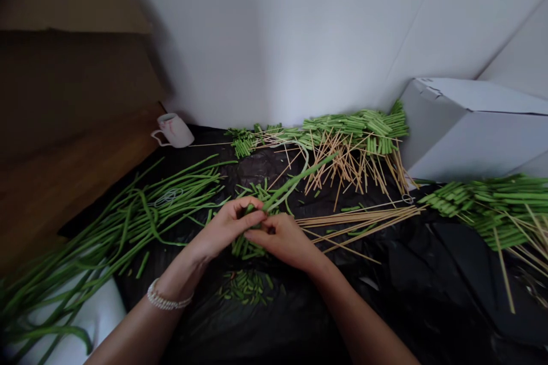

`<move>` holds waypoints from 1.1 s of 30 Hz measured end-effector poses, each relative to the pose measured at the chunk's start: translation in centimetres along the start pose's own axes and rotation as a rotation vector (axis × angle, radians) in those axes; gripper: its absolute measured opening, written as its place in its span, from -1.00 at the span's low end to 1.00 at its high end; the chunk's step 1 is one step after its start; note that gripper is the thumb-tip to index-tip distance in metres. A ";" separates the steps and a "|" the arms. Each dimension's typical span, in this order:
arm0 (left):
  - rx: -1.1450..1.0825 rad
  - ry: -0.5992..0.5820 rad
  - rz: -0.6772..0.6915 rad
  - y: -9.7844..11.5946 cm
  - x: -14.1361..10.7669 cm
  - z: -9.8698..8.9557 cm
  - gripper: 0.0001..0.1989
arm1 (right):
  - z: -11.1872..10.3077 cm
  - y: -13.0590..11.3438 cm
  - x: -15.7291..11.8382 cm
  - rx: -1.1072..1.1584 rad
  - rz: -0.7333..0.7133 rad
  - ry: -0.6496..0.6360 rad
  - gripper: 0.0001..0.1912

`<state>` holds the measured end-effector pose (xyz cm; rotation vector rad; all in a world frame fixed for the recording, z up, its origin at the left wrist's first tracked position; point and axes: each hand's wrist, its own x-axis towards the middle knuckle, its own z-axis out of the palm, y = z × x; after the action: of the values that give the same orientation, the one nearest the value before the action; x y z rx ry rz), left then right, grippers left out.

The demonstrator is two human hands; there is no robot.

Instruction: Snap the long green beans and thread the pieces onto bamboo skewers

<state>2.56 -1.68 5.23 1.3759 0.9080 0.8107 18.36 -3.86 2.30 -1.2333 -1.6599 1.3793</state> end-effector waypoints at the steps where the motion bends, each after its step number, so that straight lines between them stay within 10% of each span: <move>1: -0.035 0.003 -0.020 0.1 0.0 -0.2 -0.72 | -0.4 -0.3 0.0 0.041 0.004 0.010 -0.54; 16: 0.246 -0.274 0.000 0.3 -0.3 -0.8 -0.64 | -1.7 -1.3 -0.1 0.063 -0.146 0.187 -0.55; 21: 0.360 -0.261 0.097 0.0 -0.4 -0.5 -0.69 | -1.7 -0.9 -0.1 0.076 -0.091 0.046 -0.53; 27: 0.371 -0.158 0.177 0.1 -0.4 0.0 -0.69 | -0.1 -0.4 0.0 0.452 -0.003 0.124 -0.51; 33: -0.085 -0.128 0.141 -0.3 -0.3 0.7 -0.61 | 0.2 -0.9 0.0 0.915 0.035 -0.001 -0.49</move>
<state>3.08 -2.27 4.92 1.4115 0.6763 0.8479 17.96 -3.97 3.07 -0.7039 -0.7960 1.8394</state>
